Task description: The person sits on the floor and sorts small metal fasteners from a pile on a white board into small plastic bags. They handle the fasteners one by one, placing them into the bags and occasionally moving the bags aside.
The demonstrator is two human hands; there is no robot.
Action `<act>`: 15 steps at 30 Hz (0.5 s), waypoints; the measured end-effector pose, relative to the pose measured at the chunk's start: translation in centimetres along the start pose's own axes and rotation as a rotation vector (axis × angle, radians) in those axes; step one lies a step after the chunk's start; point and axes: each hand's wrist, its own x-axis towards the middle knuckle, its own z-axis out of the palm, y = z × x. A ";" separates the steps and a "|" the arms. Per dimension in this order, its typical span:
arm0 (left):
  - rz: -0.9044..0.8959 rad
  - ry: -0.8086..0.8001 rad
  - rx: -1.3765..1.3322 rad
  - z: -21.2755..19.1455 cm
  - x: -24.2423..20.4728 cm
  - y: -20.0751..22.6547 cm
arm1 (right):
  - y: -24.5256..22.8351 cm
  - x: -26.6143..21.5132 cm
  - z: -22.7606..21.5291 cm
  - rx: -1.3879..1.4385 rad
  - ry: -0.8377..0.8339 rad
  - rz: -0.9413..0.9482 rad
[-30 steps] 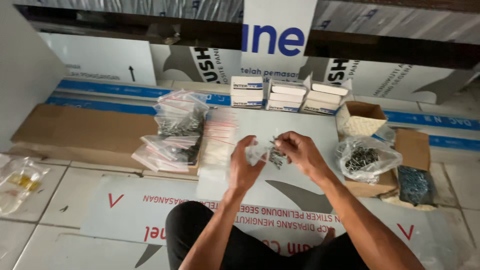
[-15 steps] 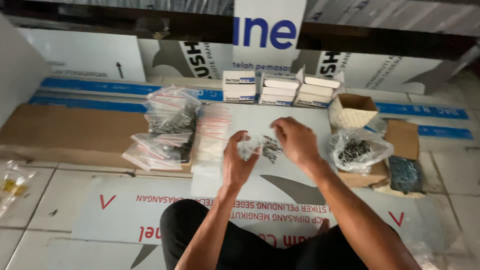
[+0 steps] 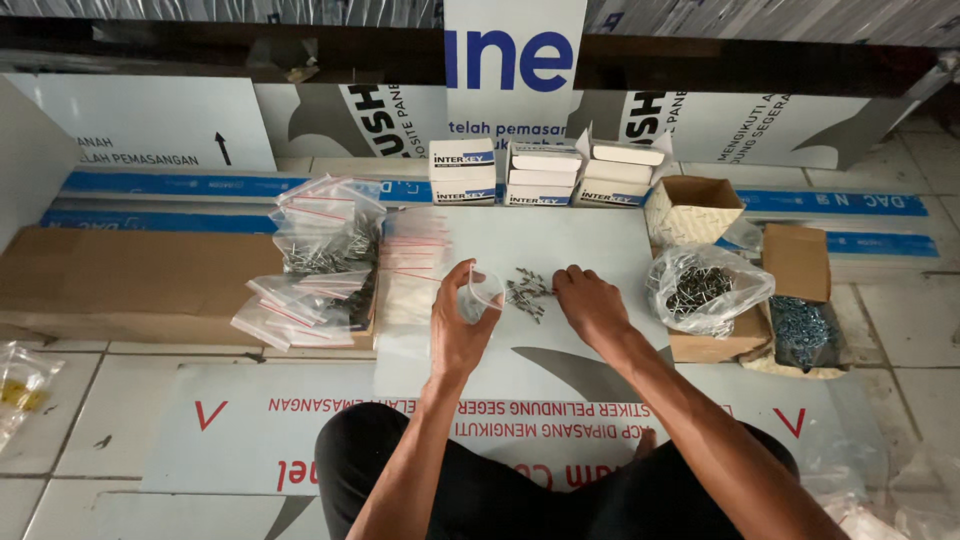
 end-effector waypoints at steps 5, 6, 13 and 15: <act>-0.064 -0.027 -0.002 -0.2 0.1 0.5 | -0.2 0.6 -0.4 -0.096 -0.044 -0.061; -0.071 -0.027 -0.003 -0.2 0.1 0.5 | -0.3 0.7 -0.7 -0.113 -0.057 -0.061; -0.125 -0.036 -0.002 -0.2 0.0 0.5 | -0.7 -1.1 -3.4 0.065 -0.056 -0.116; -0.039 -0.006 0.019 0.0 0.1 -0.1 | 0.3 0.3 -2.1 0.308 -0.026 0.114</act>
